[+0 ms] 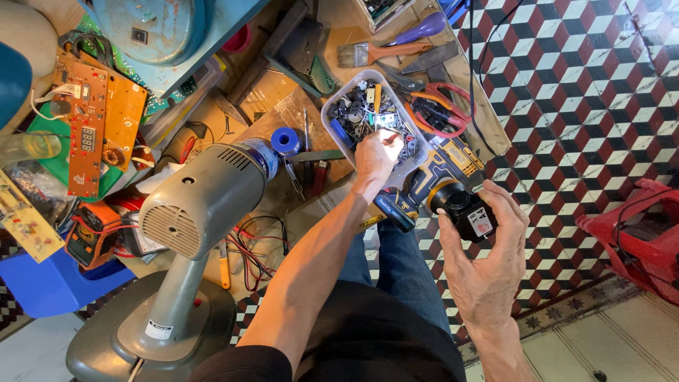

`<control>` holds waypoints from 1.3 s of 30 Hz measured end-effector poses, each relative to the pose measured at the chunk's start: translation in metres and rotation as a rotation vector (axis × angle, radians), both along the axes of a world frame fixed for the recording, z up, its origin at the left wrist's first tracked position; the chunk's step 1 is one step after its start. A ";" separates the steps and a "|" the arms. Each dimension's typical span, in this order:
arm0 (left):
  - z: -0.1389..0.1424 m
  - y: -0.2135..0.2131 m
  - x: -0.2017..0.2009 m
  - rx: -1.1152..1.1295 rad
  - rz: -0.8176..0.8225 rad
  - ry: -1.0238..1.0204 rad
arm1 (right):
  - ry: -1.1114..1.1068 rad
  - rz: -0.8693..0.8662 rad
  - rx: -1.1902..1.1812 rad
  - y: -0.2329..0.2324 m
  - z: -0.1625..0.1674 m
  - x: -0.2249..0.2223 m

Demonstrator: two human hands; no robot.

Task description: The person repairs a standing fan motor by stripping and twisting wires, using a lighter to heat-shrink insulation, and reassembling the motor housing. They then search a parts bin with a flashlight and cordless drill to locate a screw.

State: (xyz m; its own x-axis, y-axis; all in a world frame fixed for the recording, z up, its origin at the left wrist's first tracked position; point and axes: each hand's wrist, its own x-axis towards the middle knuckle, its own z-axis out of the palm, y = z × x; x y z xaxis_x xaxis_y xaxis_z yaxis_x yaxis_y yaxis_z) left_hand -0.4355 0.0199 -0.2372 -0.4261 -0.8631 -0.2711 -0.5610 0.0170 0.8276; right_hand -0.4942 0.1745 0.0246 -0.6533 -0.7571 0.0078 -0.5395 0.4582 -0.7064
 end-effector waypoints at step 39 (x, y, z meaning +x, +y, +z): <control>0.106 -0.015 0.098 1.098 0.251 0.804 | -0.148 0.038 -0.149 -0.036 0.038 0.043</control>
